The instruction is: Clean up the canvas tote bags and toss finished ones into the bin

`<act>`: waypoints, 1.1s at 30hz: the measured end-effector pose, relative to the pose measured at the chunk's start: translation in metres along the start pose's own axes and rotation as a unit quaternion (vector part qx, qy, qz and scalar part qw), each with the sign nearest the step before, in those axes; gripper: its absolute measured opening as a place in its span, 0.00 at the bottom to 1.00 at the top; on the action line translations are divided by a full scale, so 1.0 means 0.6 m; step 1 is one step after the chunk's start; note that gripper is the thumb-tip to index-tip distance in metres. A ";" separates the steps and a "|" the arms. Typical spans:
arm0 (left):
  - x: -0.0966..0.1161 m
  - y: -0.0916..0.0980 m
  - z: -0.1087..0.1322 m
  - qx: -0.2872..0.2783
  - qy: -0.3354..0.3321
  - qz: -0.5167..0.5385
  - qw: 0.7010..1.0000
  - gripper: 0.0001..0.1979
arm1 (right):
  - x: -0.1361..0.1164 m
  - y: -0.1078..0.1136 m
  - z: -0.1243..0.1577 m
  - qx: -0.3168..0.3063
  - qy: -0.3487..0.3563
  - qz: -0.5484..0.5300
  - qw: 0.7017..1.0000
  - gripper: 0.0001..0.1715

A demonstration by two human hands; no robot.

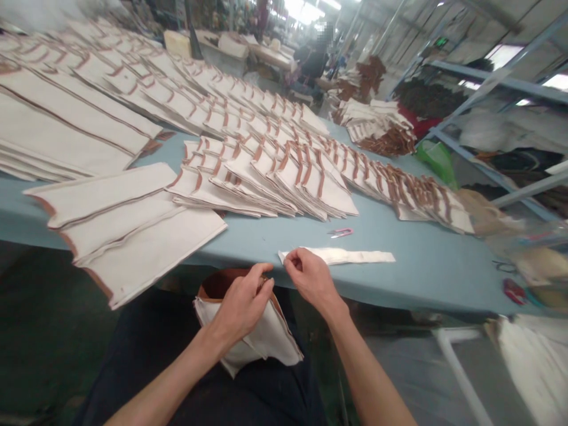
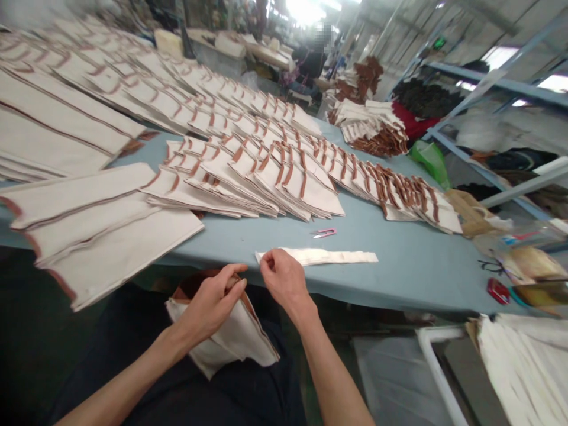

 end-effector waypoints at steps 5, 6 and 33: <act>0.001 -0.009 -0.025 0.002 -0.001 0.001 1.000 0.21 | 0.007 0.002 0.004 0.000 -0.004 -0.051 0.999 0.09; 0.001 -0.010 -0.028 0.002 -0.001 0.001 1.000 0.21 | 0.008 0.002 0.004 0.003 -0.004 -0.059 0.998 0.09; -0.004 -0.058 -0.087 0.023 0.017 0.156 0.987 0.16 | 0.050 0.010 0.029 0.074 0.008 -0.267 0.961 0.09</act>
Point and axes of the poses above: each hand's wrist, its own z-axis away from the middle knuckle, its own y-axis out of the back of the hand, x = y × z, the point moved 7 cm from there along -z, towards the middle knuckle, and after that the axes turned 14 degrees about z, right-handed, at the moved point
